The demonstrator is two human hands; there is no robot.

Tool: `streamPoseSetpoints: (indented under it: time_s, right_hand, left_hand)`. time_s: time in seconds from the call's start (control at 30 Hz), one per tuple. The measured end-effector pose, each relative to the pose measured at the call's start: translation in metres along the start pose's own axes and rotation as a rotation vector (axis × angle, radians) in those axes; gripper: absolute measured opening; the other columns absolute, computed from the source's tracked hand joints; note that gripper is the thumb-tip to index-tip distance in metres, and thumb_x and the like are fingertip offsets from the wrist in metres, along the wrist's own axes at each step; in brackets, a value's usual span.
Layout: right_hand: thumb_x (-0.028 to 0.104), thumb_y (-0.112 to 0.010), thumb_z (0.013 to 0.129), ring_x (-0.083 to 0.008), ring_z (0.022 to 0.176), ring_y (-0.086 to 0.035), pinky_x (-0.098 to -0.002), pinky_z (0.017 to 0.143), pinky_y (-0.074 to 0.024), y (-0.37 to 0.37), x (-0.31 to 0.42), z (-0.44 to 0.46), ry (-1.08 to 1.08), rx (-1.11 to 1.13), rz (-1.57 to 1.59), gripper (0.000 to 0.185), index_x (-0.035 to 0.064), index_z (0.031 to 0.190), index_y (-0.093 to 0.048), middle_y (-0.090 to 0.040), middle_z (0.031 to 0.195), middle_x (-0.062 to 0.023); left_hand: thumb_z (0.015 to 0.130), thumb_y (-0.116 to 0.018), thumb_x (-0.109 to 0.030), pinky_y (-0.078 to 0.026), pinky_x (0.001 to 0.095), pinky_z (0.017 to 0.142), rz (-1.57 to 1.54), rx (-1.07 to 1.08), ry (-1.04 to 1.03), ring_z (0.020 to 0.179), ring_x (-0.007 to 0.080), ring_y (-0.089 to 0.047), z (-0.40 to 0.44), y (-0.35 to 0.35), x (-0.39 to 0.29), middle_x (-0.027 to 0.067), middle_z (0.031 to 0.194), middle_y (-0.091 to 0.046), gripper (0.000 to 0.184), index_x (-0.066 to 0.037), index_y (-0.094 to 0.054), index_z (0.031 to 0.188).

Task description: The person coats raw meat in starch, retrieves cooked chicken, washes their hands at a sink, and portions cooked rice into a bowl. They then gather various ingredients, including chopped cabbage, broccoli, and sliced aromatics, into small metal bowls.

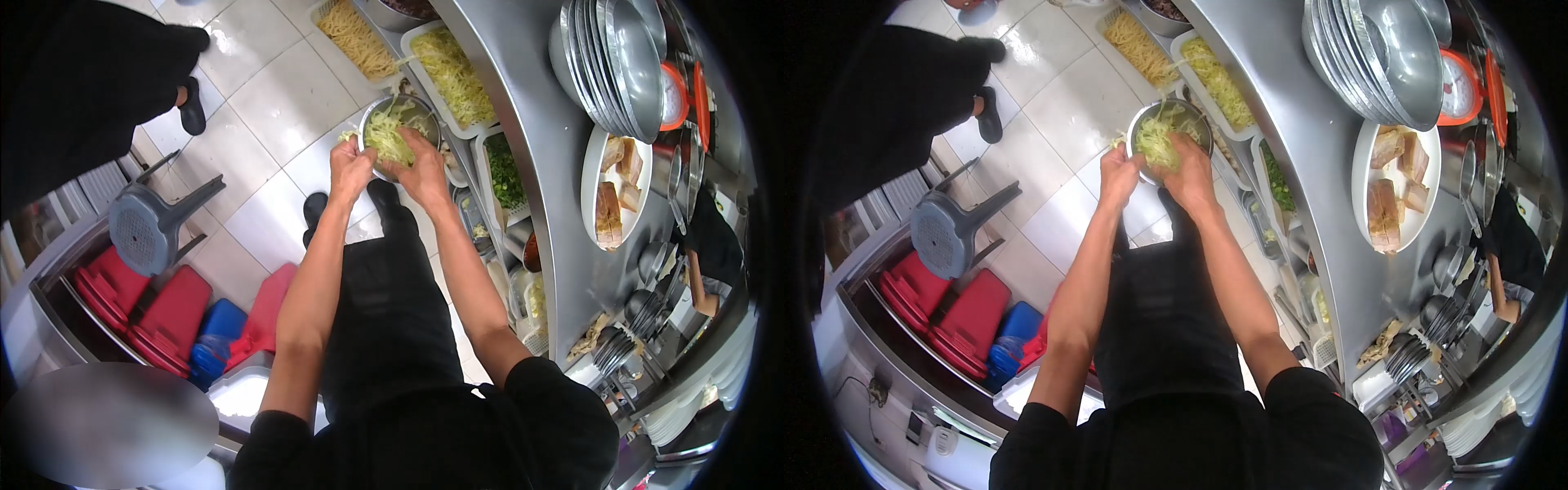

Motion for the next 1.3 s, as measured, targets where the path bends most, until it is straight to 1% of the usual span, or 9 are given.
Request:
streamPoseSetpoints:
  time_s: [0.17, 0.27, 0.37, 0.7, 0.8, 0.9, 1.1, 1.2, 1.3]
  right_hand:
    - [0.025, -0.071, 0.076, -0.0264, 0.099, -0.061, -0.0326, 0.088, -0.0452, 0.047, -0.002, 0.038, -0.335, 0.151, -0.033, 0.047, 0.0116, 0.119, -0.058, -0.061, 0.112, -0.0151]
    - [0.025, -0.068, 0.078, -0.0254, 0.097, -0.062, -0.032, 0.083, -0.0468, 0.055, -0.046, 0.06, -0.508, -0.142, -0.133, 0.045, 0.0115, 0.12, -0.057, -0.062, 0.111, -0.0137]
    - [0.027, -0.065, 0.08, -0.0241, 0.094, -0.061, -0.032, 0.082, -0.046, 0.027, -0.112, 0.077, -0.047, -0.355, -0.416, 0.039, 0.0124, 0.115, -0.059, -0.062, 0.107, -0.0147]
    - [0.027, -0.059, 0.083, -0.0236, 0.098, -0.059, -0.0338, 0.087, -0.044, 0.044, -0.093, 0.084, -0.308, -0.213, -0.426, 0.03, 0.0075, 0.105, -0.063, -0.064, 0.101, -0.0122]
    - [0.025, -0.06, 0.083, -0.0238, 0.095, -0.061, -0.0344, 0.085, -0.0448, 0.059, -0.044, 0.05, -0.414, -0.23, -0.21, 0.025, 0.0076, 0.1, -0.066, -0.066, 0.095, -0.0096]
    - [0.021, -0.065, 0.081, -0.0271, 0.1, -0.059, -0.0333, 0.088, -0.0433, 0.039, -0.031, 0.014, -0.157, -0.165, 0.375, 0.023, 0.0068, 0.099, -0.068, -0.067, 0.097, -0.0095]
    - [0.021, -0.061, 0.083, -0.0272, 0.115, -0.051, -0.0352, 0.098, -0.0376, 0.077, -0.025, -0.016, -0.032, -0.03, 0.05, 0.03, 0.0058, 0.109, -0.064, -0.057, 0.121, -0.0128]
    - [0.033, -0.052, 0.09, -0.0322, 0.112, -0.052, -0.0365, 0.096, -0.0372, 0.075, -0.095, -0.033, -0.595, -0.12, -0.158, 0.039, 0.0058, 0.117, -0.059, -0.057, 0.12, -0.0145]
    - [0.031, -0.048, 0.09, -0.0341, 0.108, -0.053, -0.0384, 0.092, -0.0395, 0.051, -0.185, -0.024, -0.656, 0.147, -0.401, 0.038, 0.0042, 0.115, -0.059, -0.058, 0.118, -0.0161]
  left_hand:
    - [0.071, -0.054, 0.004, -0.043, 0.0223, 0.051, -0.082, 0.01, 0.048, 0.061, 0.0095, -0.056, 0.0, 0.001, 0.009, 0.0066, 0.08, -0.065, 0.026, 0.003, -0.064, 0.095]
    - [0.071, -0.054, 0.004, -0.044, 0.0225, 0.053, -0.069, 0.029, 0.046, 0.063, 0.0096, -0.057, 0.0, 0.0, 0.004, 0.0064, 0.081, -0.065, 0.027, 0.003, -0.064, 0.096]
    - [0.071, -0.053, 0.003, -0.044, 0.0231, 0.055, -0.044, 0.049, 0.039, 0.064, 0.0099, -0.057, 0.002, -0.002, 0.008, 0.0064, 0.082, -0.065, 0.028, 0.003, -0.064, 0.096]
    - [0.071, -0.052, -0.001, -0.04, 0.0238, 0.042, -0.013, -0.05, -0.03, 0.05, 0.0079, -0.048, 0.001, -0.016, 0.011, 0.0023, 0.063, -0.056, 0.008, 0.0, -0.059, 0.075]
    - [0.072, -0.053, 0.003, -0.043, 0.0216, 0.058, -0.009, -0.044, 0.063, 0.069, 0.0094, -0.056, -0.001, -0.018, 0.01, 0.006, 0.086, -0.065, 0.031, 0.003, -0.063, 0.101]
    - [0.071, -0.052, 0.004, -0.044, 0.0218, 0.06, -0.037, -0.076, 0.024, 0.071, 0.0106, -0.057, 0.001, -0.023, 0.026, 0.0074, 0.086, -0.065, 0.031, 0.005, -0.062, 0.101]
    - [0.07, -0.049, 0.006, -0.047, 0.0248, 0.065, -0.193, -0.121, 0.034, 0.074, 0.0141, -0.059, -0.03, -0.042, 0.027, 0.011, 0.091, -0.065, 0.034, 0.008, -0.061, 0.103]
    - [0.07, -0.049, 0.006, -0.046, 0.0241, 0.067, -0.207, -0.149, 0.041, 0.074, 0.0143, -0.059, -0.048, -0.049, 0.026, 0.0109, 0.092, -0.065, 0.034, 0.007, -0.061, 0.102]
    - [0.066, -0.049, 0.006, -0.046, 0.0238, 0.063, -0.327, -0.25, 0.058, 0.067, 0.0121, -0.057, -0.055, -0.056, 0.038, 0.0076, 0.082, -0.066, 0.03, 0.005, -0.064, 0.092]
Point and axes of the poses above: each hand's wrist, its own z-axis towards the middle knuckle, its own y-axis out of the back of the hand, x = y × z, the point moved 1 cm from there along z, towards the middle knuckle
